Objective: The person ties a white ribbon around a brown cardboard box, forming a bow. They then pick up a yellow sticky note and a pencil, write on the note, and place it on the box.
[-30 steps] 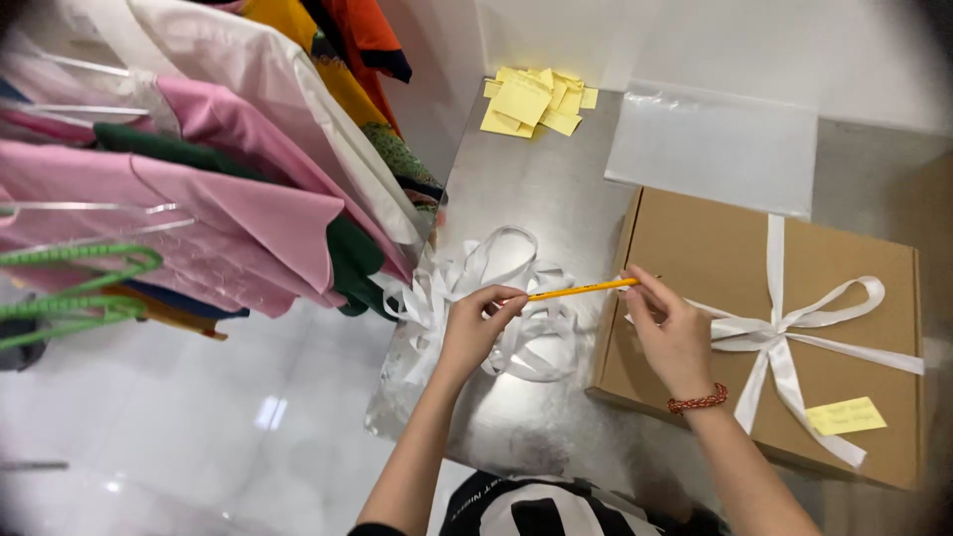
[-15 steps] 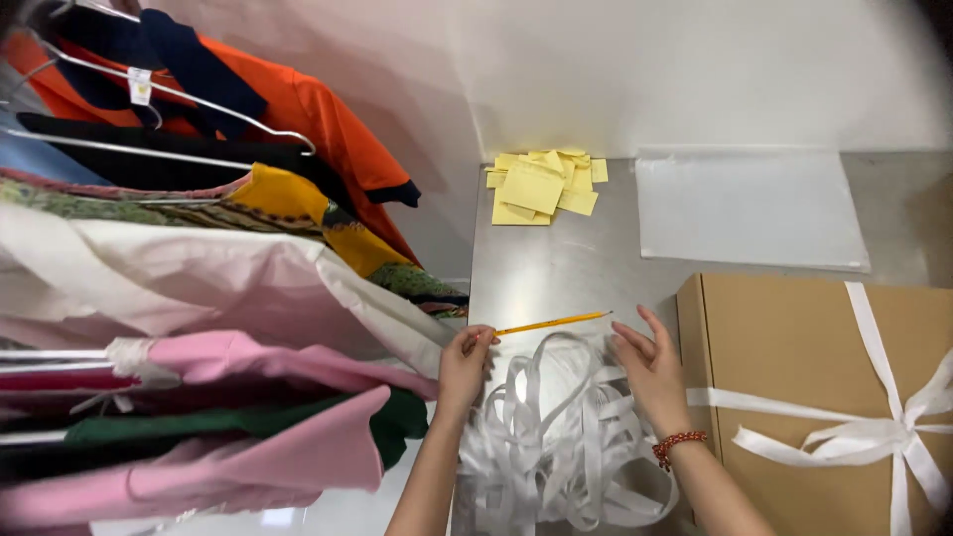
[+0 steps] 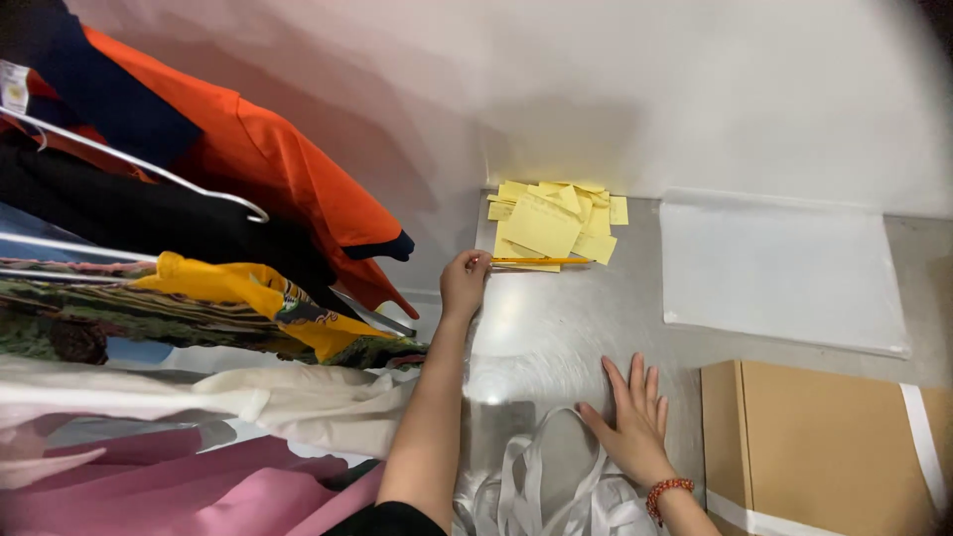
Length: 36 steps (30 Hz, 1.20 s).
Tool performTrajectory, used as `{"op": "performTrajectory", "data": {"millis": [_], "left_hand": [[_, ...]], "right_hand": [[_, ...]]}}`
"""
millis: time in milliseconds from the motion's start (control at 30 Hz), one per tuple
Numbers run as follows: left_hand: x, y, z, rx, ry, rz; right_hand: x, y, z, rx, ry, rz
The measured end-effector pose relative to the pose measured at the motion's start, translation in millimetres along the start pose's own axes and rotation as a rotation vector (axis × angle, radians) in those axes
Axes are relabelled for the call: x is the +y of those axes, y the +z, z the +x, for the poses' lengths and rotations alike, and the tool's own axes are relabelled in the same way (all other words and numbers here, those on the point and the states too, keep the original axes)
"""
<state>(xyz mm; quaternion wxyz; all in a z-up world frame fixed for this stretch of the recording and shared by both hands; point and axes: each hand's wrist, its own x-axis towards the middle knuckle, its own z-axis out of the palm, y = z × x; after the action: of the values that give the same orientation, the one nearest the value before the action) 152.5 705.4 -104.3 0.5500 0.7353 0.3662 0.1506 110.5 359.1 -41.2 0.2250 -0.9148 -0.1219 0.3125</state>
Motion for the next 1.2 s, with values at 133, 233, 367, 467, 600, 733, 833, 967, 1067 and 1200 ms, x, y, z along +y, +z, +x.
{"op": "performTrajectory", "data": {"millis": [133, 233, 367, 467, 600, 733, 833, 967, 1067, 1200], "left_hand": [[3, -1, 8, 0.021, 0.056, 0.039], [13, -1, 1, 0.058, 0.139, 0.057], [15, 0, -8, 0.025, 0.073, 0.041], [17, -2, -10, 0.033, 0.064, 0.062], [30, -7, -22, 0.026, 0.024, 0.108], [27, -10, -30, 0.016, -0.012, 0.127], [34, -16, -45, 0.031, -0.064, 0.129], [41, -21, -85, 0.063, -0.072, 0.193], [50, -15, -139, 0.076, -0.013, 0.157], [44, 2, -227, 0.01, 0.031, 0.014]], "right_hand": [[-8, 0, -3, -0.015, 0.021, -0.042], [-11, -1, -5, -0.015, 0.028, -0.067], [-13, -3, -10, -0.016, 0.017, -0.028], [-13, -4, -7, -0.022, 0.011, -0.012], [5, 5, 2, 0.009, -0.039, -0.005], [-3, -1, -4, -0.008, -0.02, 0.028], [0, -3, -1, 0.004, -0.061, 0.095], [8, -4, 3, 0.026, -0.071, 0.255], [-16, -40, -17, -0.015, 0.021, 0.481], [-27, -90, -62, -0.022, 0.092, 0.67]]}}
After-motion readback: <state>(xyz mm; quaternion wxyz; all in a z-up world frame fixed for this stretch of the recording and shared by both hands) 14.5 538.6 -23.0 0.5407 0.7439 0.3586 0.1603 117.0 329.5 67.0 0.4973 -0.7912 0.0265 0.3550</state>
